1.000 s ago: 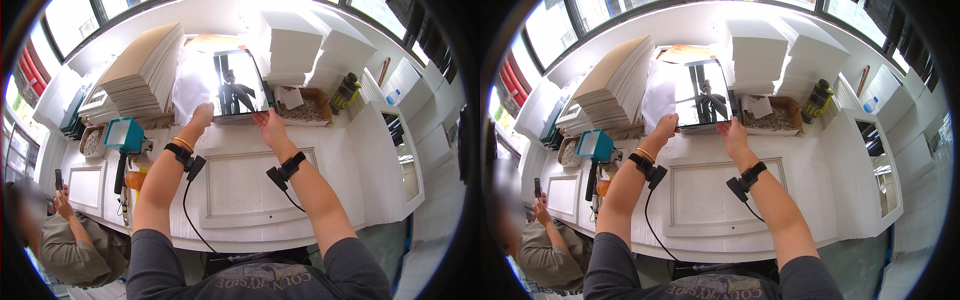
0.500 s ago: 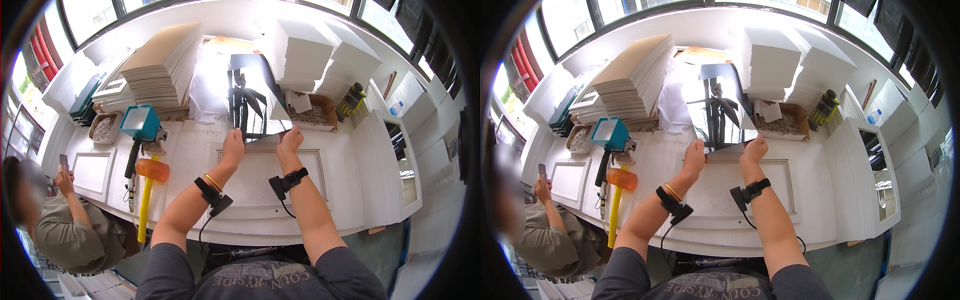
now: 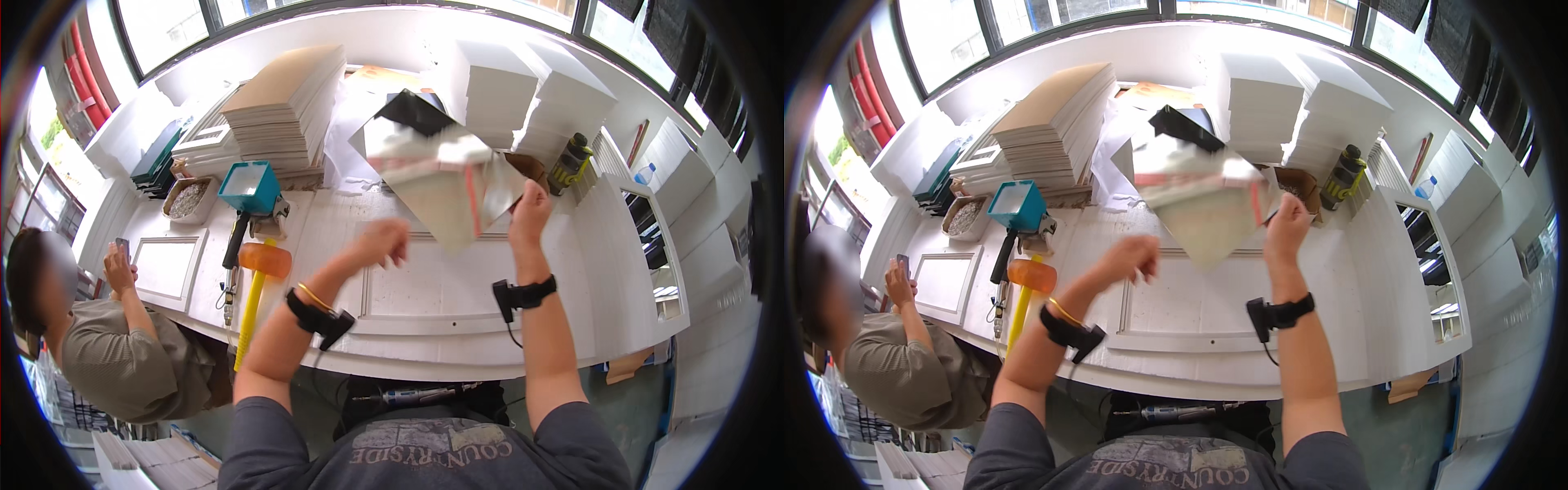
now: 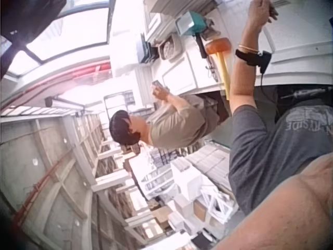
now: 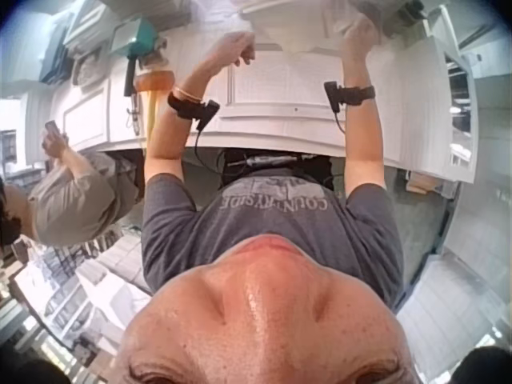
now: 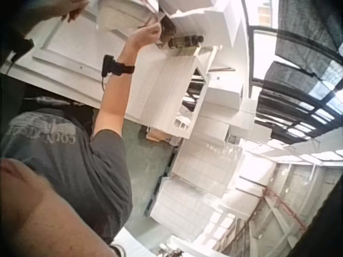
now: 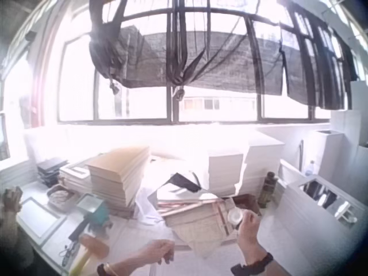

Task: Assembling a mirrored cabinet door by placing a mirror into a white frame, cleaning it, and then securing a back panel with screws.

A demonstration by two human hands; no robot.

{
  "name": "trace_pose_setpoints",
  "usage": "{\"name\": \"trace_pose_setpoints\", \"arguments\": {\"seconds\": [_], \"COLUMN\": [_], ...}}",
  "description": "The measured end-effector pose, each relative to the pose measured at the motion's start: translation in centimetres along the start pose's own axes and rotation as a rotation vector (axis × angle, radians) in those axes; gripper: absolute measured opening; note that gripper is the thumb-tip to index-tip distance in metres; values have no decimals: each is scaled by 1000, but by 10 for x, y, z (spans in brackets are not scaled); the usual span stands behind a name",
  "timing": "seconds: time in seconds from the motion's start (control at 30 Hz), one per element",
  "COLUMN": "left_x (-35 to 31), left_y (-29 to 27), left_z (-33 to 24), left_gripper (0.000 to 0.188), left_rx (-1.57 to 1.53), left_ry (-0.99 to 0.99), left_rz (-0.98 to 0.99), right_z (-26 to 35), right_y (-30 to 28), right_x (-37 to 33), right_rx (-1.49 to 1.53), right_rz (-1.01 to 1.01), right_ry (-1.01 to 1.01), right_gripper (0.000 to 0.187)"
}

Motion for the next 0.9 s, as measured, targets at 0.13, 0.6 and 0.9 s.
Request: {"name": "trace_pose_setpoints", "arguments": {"seconds": [0.13, 0.6, 0.9], "left_x": [-15, 13, 17], "left_y": [-108, -72, -82], "left_z": [-49, 4, -17], "left_gripper": [30, 31, 17], "left_rx": [150, -145, -167], "left_ry": [137, -13, 296], "left_rz": [-309, -134, -267], "right_z": [68, 105, 79], "right_y": [-12, -78, -73], "right_x": [1, -21, 29], "right_rx": [137, -81, -455], "right_rz": [235, 501, 748], "right_ry": [140, 390, -37], "right_gripper": [22, 17, 30]}}
Point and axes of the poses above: each hand's wrist, its own x-axis towards the middle knuckle, its own y-axis out of the palm, z = x × y, the point moved 7 cm from there along x, towards the middle knuckle
